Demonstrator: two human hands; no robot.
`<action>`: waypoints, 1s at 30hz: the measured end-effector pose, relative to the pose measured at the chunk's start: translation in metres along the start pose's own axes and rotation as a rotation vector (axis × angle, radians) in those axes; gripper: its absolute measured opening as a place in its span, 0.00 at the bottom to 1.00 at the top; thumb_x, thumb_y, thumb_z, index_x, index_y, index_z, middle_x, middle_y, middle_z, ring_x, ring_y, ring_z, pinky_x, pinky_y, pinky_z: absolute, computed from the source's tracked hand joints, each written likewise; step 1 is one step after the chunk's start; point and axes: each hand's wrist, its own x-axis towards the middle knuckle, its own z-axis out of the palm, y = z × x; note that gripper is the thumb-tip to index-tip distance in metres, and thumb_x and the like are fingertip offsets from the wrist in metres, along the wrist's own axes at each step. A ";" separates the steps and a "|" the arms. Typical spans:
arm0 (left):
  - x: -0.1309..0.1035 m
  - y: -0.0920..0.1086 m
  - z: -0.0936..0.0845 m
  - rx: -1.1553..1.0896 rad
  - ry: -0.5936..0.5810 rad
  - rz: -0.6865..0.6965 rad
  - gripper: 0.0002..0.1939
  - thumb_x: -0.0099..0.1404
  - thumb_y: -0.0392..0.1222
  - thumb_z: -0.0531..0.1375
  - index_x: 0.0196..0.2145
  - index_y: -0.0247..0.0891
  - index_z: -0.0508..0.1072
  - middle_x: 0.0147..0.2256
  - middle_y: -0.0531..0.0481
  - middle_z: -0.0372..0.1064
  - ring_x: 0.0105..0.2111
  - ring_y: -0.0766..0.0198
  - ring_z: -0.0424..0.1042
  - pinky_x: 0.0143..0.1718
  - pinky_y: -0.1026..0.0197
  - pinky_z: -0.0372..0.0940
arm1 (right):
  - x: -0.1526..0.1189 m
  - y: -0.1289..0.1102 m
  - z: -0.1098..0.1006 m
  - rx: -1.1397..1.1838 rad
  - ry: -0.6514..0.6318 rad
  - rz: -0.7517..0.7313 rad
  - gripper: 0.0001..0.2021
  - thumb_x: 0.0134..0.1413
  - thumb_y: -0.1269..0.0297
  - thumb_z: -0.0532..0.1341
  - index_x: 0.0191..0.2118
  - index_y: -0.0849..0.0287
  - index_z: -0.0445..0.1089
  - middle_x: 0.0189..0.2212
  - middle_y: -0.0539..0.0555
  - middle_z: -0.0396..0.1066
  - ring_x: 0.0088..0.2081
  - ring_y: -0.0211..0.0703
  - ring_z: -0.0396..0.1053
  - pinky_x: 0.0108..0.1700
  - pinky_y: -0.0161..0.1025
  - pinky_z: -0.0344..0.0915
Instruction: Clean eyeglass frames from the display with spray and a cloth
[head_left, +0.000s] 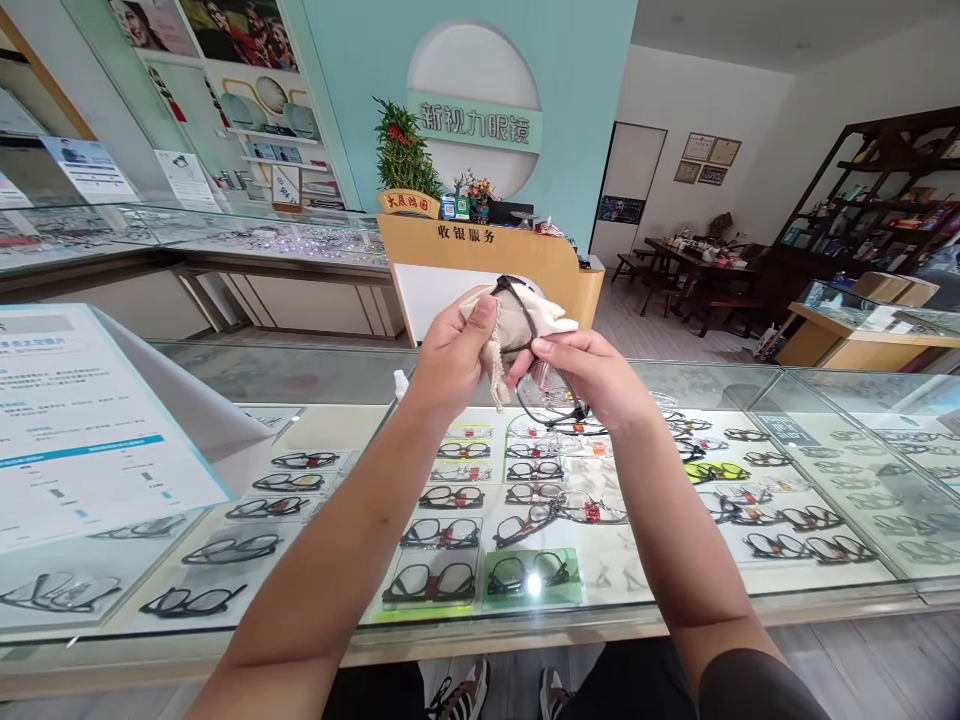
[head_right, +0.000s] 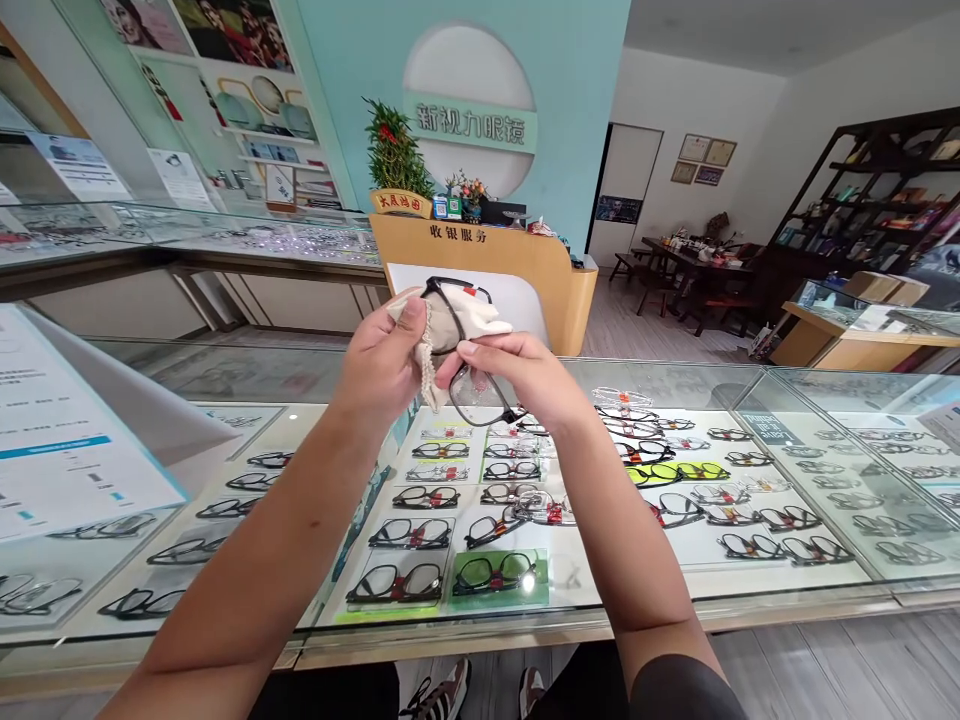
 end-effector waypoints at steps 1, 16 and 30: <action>0.000 0.001 -0.002 0.006 -0.035 -0.021 0.24 0.68 0.65 0.71 0.40 0.40 0.75 0.20 0.55 0.67 0.18 0.64 0.69 0.22 0.60 0.68 | 0.000 0.000 -0.001 0.032 0.008 0.013 0.20 0.68 0.48 0.68 0.31 0.57 0.84 0.32 0.54 0.80 0.34 0.42 0.67 0.44 0.41 0.67; -0.002 0.005 -0.002 0.031 0.130 0.086 0.26 0.69 0.66 0.69 0.34 0.41 0.71 0.22 0.56 0.65 0.17 0.68 0.67 0.18 0.65 0.61 | -0.001 0.004 0.009 -0.044 -0.030 -0.053 0.18 0.71 0.49 0.66 0.38 0.54 0.87 0.35 0.53 0.81 0.33 0.41 0.65 0.44 0.41 0.67; -0.003 0.001 0.001 0.049 0.188 0.139 0.26 0.70 0.63 0.70 0.30 0.41 0.67 0.18 0.61 0.56 0.11 0.75 0.52 0.13 0.67 0.47 | 0.006 0.018 0.019 -0.041 -0.049 -0.058 0.19 0.72 0.46 0.65 0.41 0.55 0.88 0.36 0.53 0.79 0.33 0.40 0.63 0.40 0.39 0.65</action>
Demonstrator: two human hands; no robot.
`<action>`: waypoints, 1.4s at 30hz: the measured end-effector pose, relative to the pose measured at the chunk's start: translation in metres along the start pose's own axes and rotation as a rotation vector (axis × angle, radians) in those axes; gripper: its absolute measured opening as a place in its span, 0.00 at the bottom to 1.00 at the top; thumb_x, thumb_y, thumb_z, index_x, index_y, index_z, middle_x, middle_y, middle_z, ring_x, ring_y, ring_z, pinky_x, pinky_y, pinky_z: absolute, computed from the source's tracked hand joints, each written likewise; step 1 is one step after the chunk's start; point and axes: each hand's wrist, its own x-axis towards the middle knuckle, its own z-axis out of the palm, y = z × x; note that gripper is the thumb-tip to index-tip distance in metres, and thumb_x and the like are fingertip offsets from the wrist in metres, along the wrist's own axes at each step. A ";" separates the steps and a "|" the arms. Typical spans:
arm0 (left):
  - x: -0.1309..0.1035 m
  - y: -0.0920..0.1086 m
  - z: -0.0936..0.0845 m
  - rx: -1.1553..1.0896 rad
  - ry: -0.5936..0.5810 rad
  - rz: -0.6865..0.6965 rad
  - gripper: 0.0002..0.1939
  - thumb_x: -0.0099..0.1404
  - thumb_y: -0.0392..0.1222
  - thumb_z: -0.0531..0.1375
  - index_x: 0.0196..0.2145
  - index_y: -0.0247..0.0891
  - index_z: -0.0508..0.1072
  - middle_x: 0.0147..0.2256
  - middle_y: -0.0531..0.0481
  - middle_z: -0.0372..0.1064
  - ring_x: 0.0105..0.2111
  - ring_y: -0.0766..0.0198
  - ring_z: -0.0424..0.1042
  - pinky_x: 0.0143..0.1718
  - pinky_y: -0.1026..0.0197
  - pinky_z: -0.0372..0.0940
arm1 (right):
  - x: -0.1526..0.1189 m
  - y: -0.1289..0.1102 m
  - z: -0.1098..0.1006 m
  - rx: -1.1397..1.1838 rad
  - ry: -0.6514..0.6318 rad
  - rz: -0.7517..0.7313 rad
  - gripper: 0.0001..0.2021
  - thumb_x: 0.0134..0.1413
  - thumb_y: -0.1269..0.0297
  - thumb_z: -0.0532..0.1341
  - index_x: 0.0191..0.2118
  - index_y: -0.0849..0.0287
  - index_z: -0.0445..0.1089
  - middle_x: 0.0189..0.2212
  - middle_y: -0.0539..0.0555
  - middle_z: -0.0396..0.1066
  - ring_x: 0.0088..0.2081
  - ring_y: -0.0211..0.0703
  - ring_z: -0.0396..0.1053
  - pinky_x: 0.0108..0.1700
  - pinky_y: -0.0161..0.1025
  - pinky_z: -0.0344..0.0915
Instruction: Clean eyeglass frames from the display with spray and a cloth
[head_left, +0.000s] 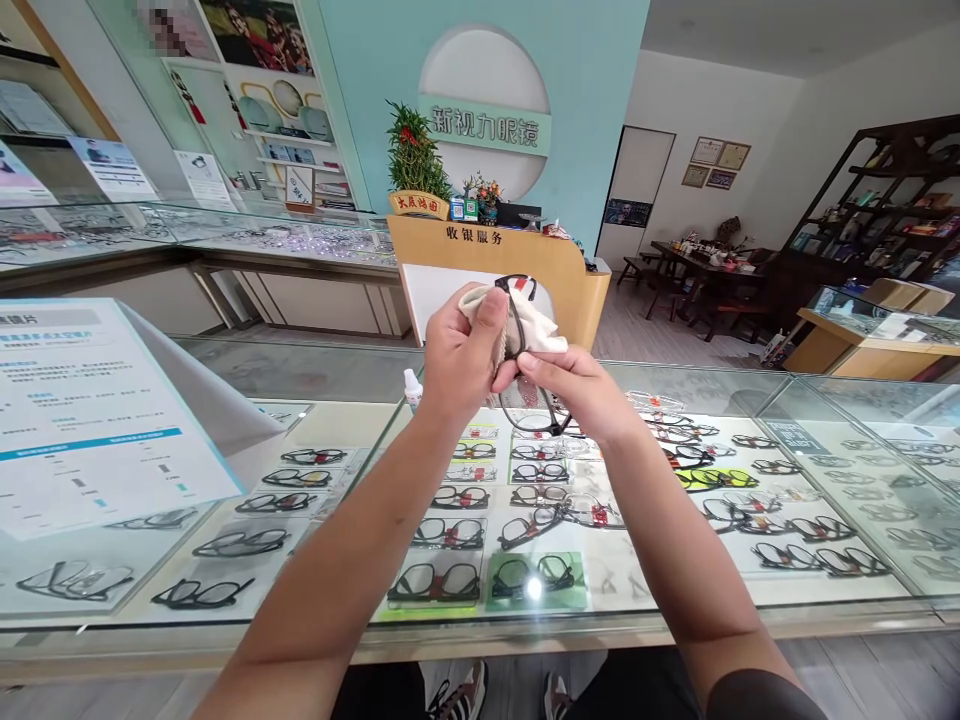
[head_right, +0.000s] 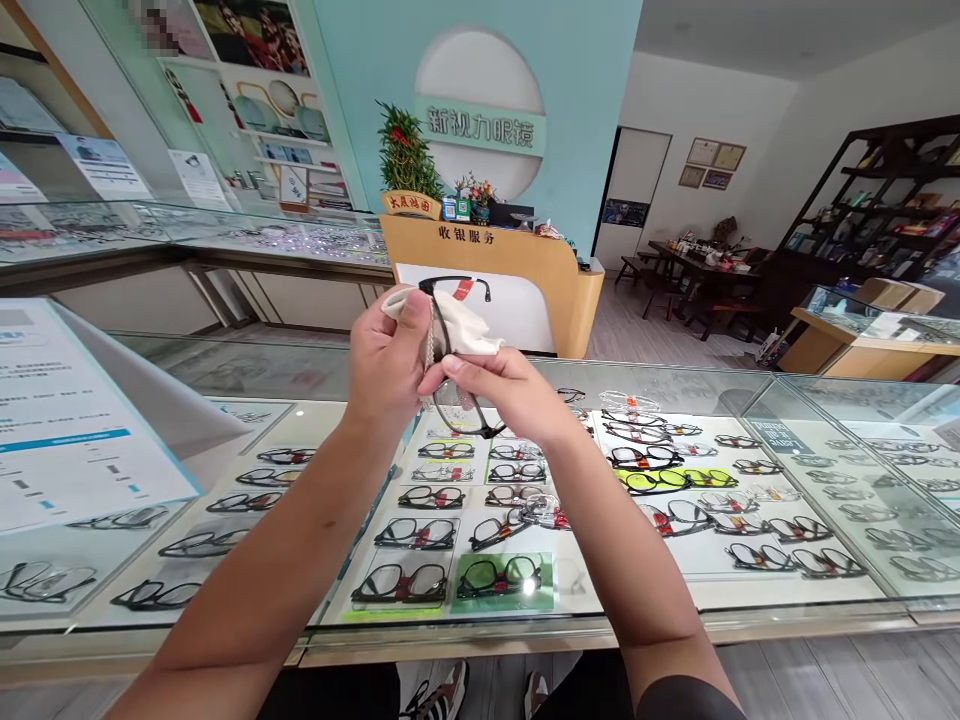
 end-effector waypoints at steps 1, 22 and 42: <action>0.001 0.000 -0.001 0.001 0.004 0.003 0.27 0.70 0.64 0.69 0.30 0.41 0.67 0.19 0.60 0.57 0.12 0.74 0.55 0.13 0.67 0.50 | -0.001 -0.001 -0.002 -0.001 -0.001 0.002 0.19 0.71 0.46 0.66 0.41 0.55 0.88 0.35 0.53 0.79 0.33 0.40 0.64 0.41 0.39 0.66; 0.010 -0.005 -0.009 -0.052 -0.099 -0.100 0.26 0.67 0.66 0.71 0.34 0.40 0.72 0.22 0.57 0.67 0.14 0.72 0.61 0.16 0.65 0.59 | -0.001 -0.003 -0.010 -0.007 0.046 0.015 0.20 0.69 0.44 0.66 0.39 0.55 0.88 0.35 0.53 0.80 0.34 0.41 0.66 0.45 0.40 0.68; 0.006 0.000 -0.007 -0.079 -0.203 -0.139 0.26 0.70 0.68 0.67 0.35 0.41 0.71 0.17 0.58 0.65 0.14 0.67 0.65 0.20 0.63 0.67 | -0.002 -0.006 -0.014 0.012 0.020 -0.009 0.19 0.71 0.47 0.66 0.38 0.55 0.87 0.35 0.52 0.81 0.34 0.40 0.66 0.44 0.39 0.67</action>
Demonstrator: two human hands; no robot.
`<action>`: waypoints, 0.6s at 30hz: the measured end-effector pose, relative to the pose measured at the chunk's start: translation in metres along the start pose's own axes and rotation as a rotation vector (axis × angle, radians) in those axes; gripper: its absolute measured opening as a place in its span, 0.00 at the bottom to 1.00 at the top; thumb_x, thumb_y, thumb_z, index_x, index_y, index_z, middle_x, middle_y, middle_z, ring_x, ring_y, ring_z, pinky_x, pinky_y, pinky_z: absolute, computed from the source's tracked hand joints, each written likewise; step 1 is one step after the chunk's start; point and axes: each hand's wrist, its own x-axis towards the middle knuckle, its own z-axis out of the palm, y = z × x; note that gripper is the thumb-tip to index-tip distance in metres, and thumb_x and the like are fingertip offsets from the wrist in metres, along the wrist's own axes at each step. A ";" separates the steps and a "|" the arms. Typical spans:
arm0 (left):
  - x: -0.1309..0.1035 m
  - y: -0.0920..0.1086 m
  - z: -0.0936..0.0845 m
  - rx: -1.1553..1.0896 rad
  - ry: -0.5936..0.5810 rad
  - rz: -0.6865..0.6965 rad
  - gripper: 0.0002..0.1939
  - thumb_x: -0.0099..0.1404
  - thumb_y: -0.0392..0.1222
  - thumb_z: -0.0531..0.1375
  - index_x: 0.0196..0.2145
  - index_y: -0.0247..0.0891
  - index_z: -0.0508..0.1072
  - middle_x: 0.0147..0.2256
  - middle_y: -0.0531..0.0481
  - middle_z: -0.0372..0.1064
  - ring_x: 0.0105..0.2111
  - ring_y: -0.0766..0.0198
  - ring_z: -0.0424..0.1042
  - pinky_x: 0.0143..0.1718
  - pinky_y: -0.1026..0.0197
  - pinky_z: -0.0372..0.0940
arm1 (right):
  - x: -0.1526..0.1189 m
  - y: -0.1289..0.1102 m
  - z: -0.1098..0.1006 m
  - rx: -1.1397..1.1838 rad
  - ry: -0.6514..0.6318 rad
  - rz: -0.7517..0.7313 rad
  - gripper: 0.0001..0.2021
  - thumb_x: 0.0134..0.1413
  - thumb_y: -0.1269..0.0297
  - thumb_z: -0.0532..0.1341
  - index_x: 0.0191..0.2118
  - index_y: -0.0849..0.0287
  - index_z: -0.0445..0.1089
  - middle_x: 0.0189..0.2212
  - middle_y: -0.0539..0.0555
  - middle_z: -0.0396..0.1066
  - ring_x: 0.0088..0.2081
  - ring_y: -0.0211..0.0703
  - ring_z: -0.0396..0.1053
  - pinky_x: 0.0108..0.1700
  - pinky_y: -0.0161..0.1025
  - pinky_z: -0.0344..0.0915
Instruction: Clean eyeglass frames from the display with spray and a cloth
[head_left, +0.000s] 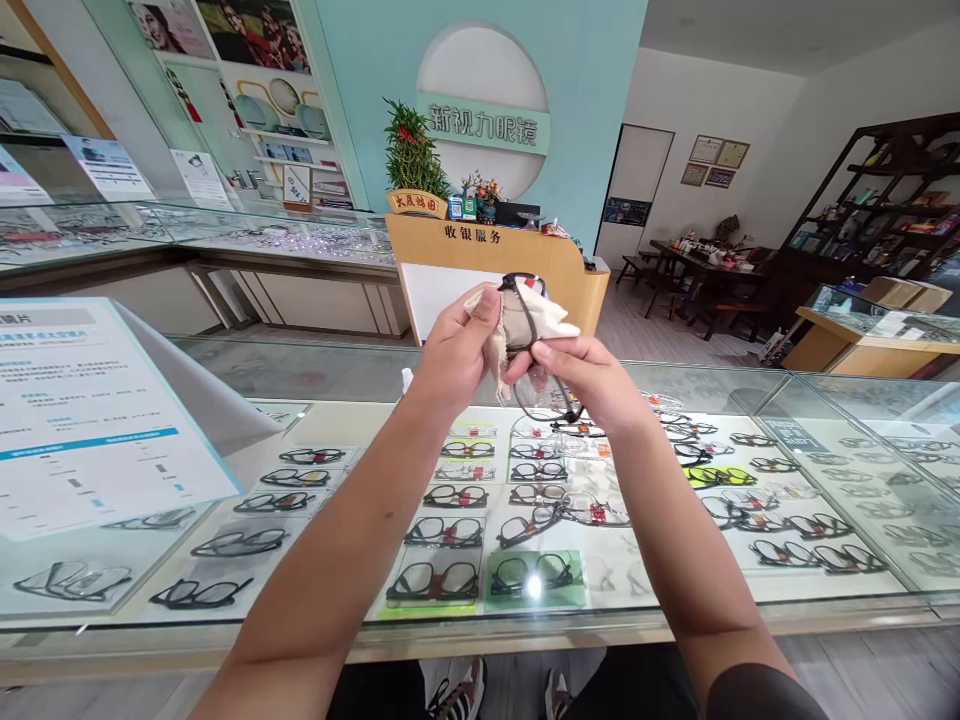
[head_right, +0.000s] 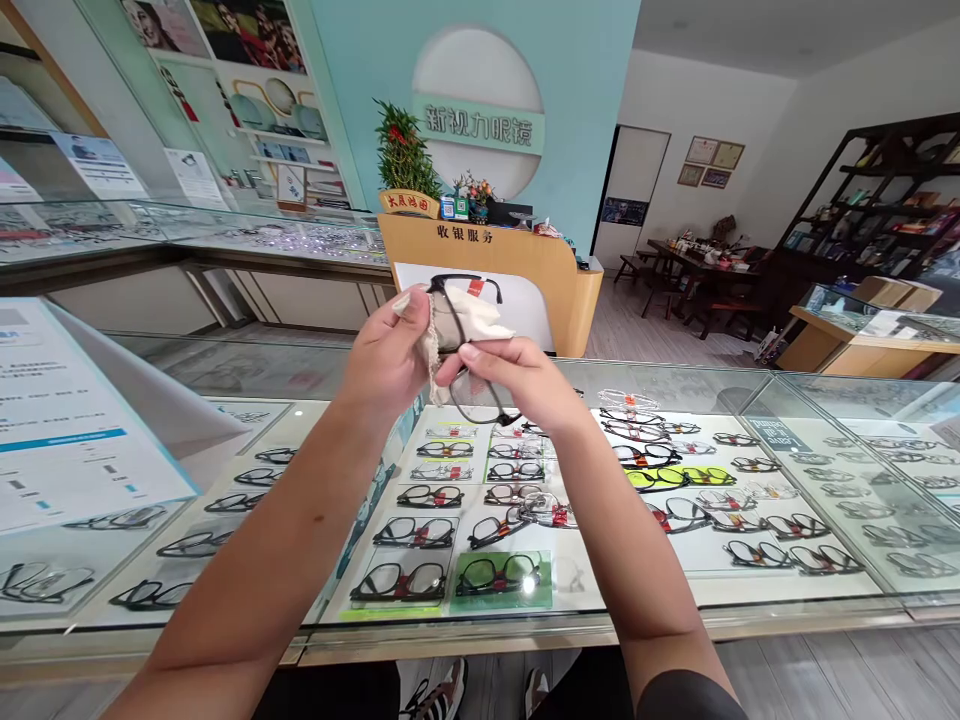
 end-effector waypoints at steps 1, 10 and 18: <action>0.001 0.001 -0.002 -0.003 -0.044 -0.011 0.25 0.70 0.66 0.69 0.37 0.40 0.72 0.19 0.56 0.68 0.17 0.67 0.68 0.22 0.62 0.69 | 0.000 0.000 -0.003 0.019 0.023 0.008 0.19 0.70 0.47 0.66 0.37 0.55 0.87 0.36 0.53 0.82 0.35 0.40 0.67 0.45 0.39 0.67; -0.003 -0.001 0.004 0.017 0.058 -0.027 0.25 0.65 0.63 0.74 0.38 0.43 0.69 0.17 0.62 0.62 0.12 0.73 0.57 0.14 0.67 0.55 | 0.003 0.011 0.008 0.008 0.023 0.020 0.20 0.69 0.44 0.66 0.38 0.54 0.87 0.35 0.53 0.78 0.36 0.43 0.65 0.43 0.40 0.66; 0.003 -0.004 0.003 -0.035 0.114 -0.122 0.28 0.70 0.72 0.65 0.36 0.41 0.73 0.17 0.58 0.63 0.17 0.64 0.69 0.21 0.61 0.68 | 0.005 0.014 0.006 0.010 0.109 0.018 0.20 0.71 0.44 0.65 0.38 0.54 0.87 0.36 0.53 0.80 0.35 0.43 0.65 0.47 0.42 0.67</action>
